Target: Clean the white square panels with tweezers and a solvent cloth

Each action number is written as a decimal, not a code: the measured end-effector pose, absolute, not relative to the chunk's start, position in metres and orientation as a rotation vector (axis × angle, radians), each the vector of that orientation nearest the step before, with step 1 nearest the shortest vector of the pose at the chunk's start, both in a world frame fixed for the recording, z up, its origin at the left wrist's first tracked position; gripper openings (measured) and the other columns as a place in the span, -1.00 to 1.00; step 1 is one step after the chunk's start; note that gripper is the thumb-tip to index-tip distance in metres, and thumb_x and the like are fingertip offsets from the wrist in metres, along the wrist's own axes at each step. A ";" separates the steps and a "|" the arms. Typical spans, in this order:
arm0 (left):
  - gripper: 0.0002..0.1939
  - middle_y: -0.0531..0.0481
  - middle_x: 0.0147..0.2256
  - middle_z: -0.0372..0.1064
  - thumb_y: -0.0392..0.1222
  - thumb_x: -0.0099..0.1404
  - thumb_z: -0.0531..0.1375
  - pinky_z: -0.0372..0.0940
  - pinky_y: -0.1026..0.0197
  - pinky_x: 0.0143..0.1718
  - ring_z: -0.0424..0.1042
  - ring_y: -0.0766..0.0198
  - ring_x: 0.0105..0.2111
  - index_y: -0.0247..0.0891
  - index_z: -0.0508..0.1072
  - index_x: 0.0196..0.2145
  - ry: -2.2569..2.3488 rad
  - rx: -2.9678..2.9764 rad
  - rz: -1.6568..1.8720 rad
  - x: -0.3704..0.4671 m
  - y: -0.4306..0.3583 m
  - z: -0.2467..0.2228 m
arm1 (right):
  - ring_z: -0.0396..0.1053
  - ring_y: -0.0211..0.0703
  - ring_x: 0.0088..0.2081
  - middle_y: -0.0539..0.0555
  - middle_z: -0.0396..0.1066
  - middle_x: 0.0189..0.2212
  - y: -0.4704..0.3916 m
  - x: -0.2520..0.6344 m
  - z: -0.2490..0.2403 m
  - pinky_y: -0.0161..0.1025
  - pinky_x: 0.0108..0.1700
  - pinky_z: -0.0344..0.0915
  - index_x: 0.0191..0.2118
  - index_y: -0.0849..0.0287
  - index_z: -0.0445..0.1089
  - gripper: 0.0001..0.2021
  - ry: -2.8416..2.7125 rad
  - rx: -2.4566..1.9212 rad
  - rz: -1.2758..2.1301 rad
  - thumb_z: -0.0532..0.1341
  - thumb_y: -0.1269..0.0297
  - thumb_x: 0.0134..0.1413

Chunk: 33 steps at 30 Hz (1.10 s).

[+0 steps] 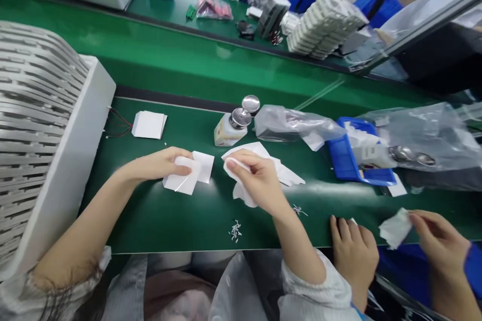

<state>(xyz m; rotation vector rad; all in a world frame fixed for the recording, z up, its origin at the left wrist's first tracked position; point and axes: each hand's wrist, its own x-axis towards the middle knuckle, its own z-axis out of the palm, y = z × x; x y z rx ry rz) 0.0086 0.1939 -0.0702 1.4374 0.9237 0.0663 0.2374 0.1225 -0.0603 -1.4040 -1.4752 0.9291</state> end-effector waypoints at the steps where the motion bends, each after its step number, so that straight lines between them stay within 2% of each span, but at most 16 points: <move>1: -0.74 0.05 -0.43 0.34 -0.07 0.10 0.22 0.14 0.31 -0.48 0.31 0.31 -0.47 -0.31 0.42 -0.31 0.948 1.447 0.055 0.009 0.197 -0.077 | 0.43 -0.15 -0.34 0.05 0.51 -0.42 0.126 0.232 -0.070 -0.22 -0.31 0.37 -0.42 0.14 0.54 -0.87 -1.534 -1.402 0.926 0.32 0.22 0.05; 7: -0.77 0.13 -0.50 0.21 -0.16 0.14 0.16 0.03 0.28 -0.50 0.23 0.29 -0.51 -0.22 0.28 -0.23 1.082 1.522 -0.027 0.008 0.201 -0.088 | 0.44 -0.19 -0.38 0.02 0.53 -0.37 0.133 0.215 -0.120 -0.27 -0.39 0.36 -0.30 0.12 0.51 -0.92 -1.569 -1.502 0.878 0.31 0.28 0.05; 12: -0.83 0.13 -0.49 0.20 -0.11 0.26 0.08 0.00 0.28 -0.52 0.20 0.30 -0.57 -0.16 0.14 -0.23 1.192 1.663 -0.101 0.007 0.196 -0.085 | 0.42 -0.21 -0.45 0.02 0.51 -0.41 0.129 0.210 -0.135 -0.31 -0.50 0.32 -0.30 0.11 0.48 -0.95 -1.640 -1.512 0.814 0.31 0.32 0.06; 14: -0.85 0.13 -0.50 0.19 -0.08 0.28 0.07 -0.01 0.28 -0.54 0.19 0.31 -0.58 -0.14 0.15 -0.26 1.220 1.706 -0.111 0.009 0.196 -0.086 | 0.41 -0.22 -0.45 0.02 0.51 -0.40 0.128 0.209 -0.137 -0.32 -0.53 0.30 -0.29 0.10 0.47 -0.93 -1.699 -1.464 0.756 0.31 0.39 0.06; 20: -0.86 0.15 -0.56 0.15 -0.09 0.26 0.13 -0.06 0.29 -0.61 0.11 0.36 -0.65 -0.14 0.22 -0.31 1.237 1.702 -0.073 0.015 0.197 -0.097 | 0.48 -0.13 -0.30 0.07 0.51 -0.28 0.129 0.209 -0.139 -0.23 -0.36 0.43 -0.15 0.07 0.46 -0.74 -1.874 -1.338 0.637 0.25 0.55 0.08; 22: -0.86 0.17 -0.58 0.16 -0.11 0.24 0.15 -0.06 0.31 -0.63 0.12 0.37 -0.66 -0.14 0.22 -0.33 1.237 1.683 -0.048 0.015 0.198 -0.100 | 0.46 -0.15 -0.31 0.10 0.48 -0.25 0.129 0.210 -0.140 -0.24 -0.38 0.42 -0.09 0.08 0.44 -0.70 -1.956 -1.321 0.589 0.22 0.56 0.09; 25: -0.84 0.20 -0.61 0.15 -0.11 0.22 0.17 -0.04 0.33 -0.67 0.12 0.39 -0.67 -0.14 0.21 -0.38 1.227 1.646 -0.028 0.014 0.199 -0.105 | 0.36 -0.26 -0.44 0.14 0.44 -0.25 0.128 0.211 -0.138 -0.30 -0.50 0.33 -0.11 0.14 0.43 -0.75 -2.107 -1.305 0.473 0.24 0.53 0.09; 29: -0.82 0.21 -0.64 0.16 -0.08 0.21 0.18 -0.04 0.33 -0.72 0.14 0.39 -0.68 -0.13 0.22 -0.40 1.203 1.621 -0.038 0.011 0.200 -0.110 | 0.24 -0.31 -0.55 0.14 0.44 -0.38 0.128 0.212 -0.134 -0.32 -0.58 0.23 -0.25 0.24 0.45 -0.90 -2.258 -1.208 0.368 0.25 0.50 0.09; 33: -0.83 0.20 -0.62 0.21 -0.09 0.21 0.19 -0.03 0.34 -0.72 0.21 0.38 -0.66 -0.14 0.25 -0.40 1.176 1.624 -0.034 0.011 0.202 -0.111 | 0.37 -0.22 -0.44 0.09 0.43 -0.41 0.132 0.213 -0.135 -0.29 -0.47 0.35 -0.24 0.18 0.45 -0.85 -2.093 -1.304 0.428 0.26 0.53 0.07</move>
